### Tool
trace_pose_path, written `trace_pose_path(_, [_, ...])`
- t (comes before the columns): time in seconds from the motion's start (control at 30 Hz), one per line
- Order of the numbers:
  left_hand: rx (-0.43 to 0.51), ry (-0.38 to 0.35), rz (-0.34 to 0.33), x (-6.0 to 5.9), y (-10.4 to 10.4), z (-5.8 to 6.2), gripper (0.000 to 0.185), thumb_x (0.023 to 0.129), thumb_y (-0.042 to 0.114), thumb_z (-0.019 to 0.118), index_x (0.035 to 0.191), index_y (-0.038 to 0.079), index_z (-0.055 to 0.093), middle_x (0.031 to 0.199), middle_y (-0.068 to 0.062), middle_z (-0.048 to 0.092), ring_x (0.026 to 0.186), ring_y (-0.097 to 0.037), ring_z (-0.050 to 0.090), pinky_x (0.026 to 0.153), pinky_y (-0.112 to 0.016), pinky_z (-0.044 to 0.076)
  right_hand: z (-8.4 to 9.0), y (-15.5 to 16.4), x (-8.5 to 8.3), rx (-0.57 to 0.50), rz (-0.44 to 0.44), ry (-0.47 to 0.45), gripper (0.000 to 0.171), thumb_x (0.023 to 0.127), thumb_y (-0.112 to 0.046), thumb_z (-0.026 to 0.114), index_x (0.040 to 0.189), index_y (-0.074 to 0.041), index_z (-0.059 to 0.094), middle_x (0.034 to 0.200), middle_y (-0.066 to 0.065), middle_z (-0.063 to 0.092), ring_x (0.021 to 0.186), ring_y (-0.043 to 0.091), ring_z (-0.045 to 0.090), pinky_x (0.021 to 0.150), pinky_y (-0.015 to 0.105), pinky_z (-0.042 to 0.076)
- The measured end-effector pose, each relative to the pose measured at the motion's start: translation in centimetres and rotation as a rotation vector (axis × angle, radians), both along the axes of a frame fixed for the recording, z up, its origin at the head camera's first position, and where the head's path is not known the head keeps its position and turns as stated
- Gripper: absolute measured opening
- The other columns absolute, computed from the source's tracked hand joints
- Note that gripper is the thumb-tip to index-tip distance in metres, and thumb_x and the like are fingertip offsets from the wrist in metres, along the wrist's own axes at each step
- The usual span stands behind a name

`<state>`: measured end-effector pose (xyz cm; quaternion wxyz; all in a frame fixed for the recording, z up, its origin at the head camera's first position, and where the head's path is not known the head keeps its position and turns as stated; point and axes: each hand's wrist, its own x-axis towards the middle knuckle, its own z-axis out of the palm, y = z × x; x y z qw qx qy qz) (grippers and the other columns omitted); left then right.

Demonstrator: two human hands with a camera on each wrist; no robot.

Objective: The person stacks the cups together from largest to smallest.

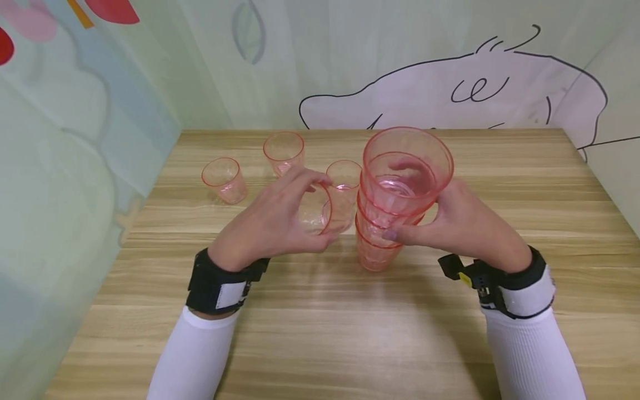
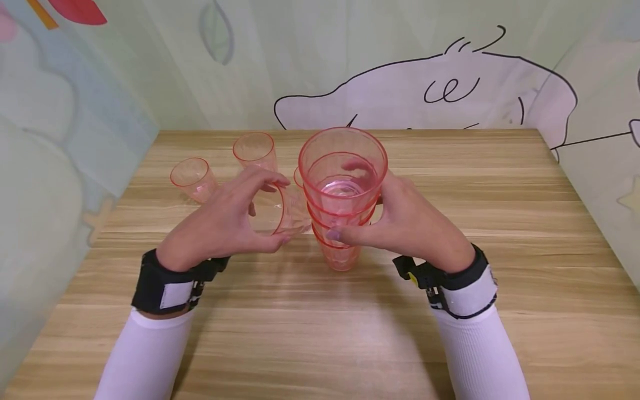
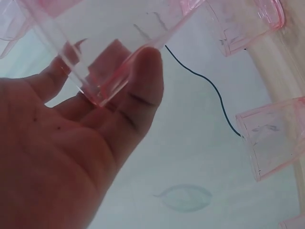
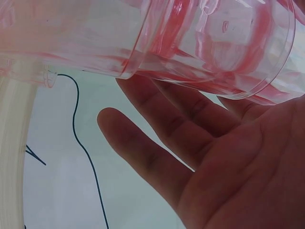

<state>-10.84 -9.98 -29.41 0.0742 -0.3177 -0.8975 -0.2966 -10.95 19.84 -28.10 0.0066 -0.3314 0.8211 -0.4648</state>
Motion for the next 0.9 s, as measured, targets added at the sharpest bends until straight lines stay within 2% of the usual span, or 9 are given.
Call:
trace_pose_path(0.17, [0.039,0.046,-0.012,-0.11,-0.08,0.21,0.067,0.071,0.033,0.084,0.128,0.010,0.057,0.124,0.002,0.056,0.111,-0.017,0.055,0.094,-0.034,0.047,0.05,-0.07,0.02,0.000,0.000,-0.002,0.072,0.076,-0.014,0.089,0.138,-0.021,0.053,0.124,-0.009,0.064,0.114,0.010,0.059,0.100,0.027,0.045])
trace_pose_path(0.3, [0.066,0.101,-0.010,-0.26,-0.18,0.28,0.067,0.071,0.033,0.082,0.129,0.009,0.057,0.125,0.002,0.058,0.109,-0.016,0.054,0.094,-0.034,0.046,0.14,-0.13,0.04,-0.004,0.005,-0.002,0.071,0.076,-0.013,0.088,0.138,-0.020,0.053,0.124,-0.008,0.064,0.114,0.011,0.059,0.100,0.027,0.045])
trace_pose_path(0.53, [0.106,0.138,-0.009,-0.37,-0.24,0.38,0.067,0.070,0.030,0.080,0.129,0.008,0.056,0.122,0.000,0.057,0.107,-0.015,0.055,0.093,-0.033,0.046,0.19,-0.19,-0.02,-0.023,0.018,-0.005,0.072,0.076,-0.013,0.089,0.137,-0.021,0.052,0.125,-0.008,0.063,0.115,0.011,0.059,0.100,0.029,0.046])
trace_pose_path(0.73, [0.141,0.203,-0.011,-0.40,-0.22,0.58,0.066,0.072,0.030,0.078,0.129,0.006,0.055,0.119,-0.003,0.059,0.108,-0.017,0.056,0.093,-0.033,0.046,0.14,-0.21,0.01,-0.026,0.017,-0.002,0.072,0.075,-0.013,0.089,0.137,-0.021,0.053,0.125,-0.009,0.063,0.116,0.011,0.059,0.100,0.029,0.046])
trace_pose_path(0.9, [0.160,0.212,0.003,-0.36,-0.33,0.67,0.067,0.073,0.032,0.077,0.131,0.007,0.055,0.121,-0.003,0.058,0.109,-0.017,0.057,0.080,-0.032,0.049,0.10,-0.27,0.00,-0.028,0.017,0.002,0.071,0.076,-0.012,0.089,0.136,-0.020,0.053,0.125,-0.009,0.063,0.116,0.012,0.059,0.100,0.029,0.046])
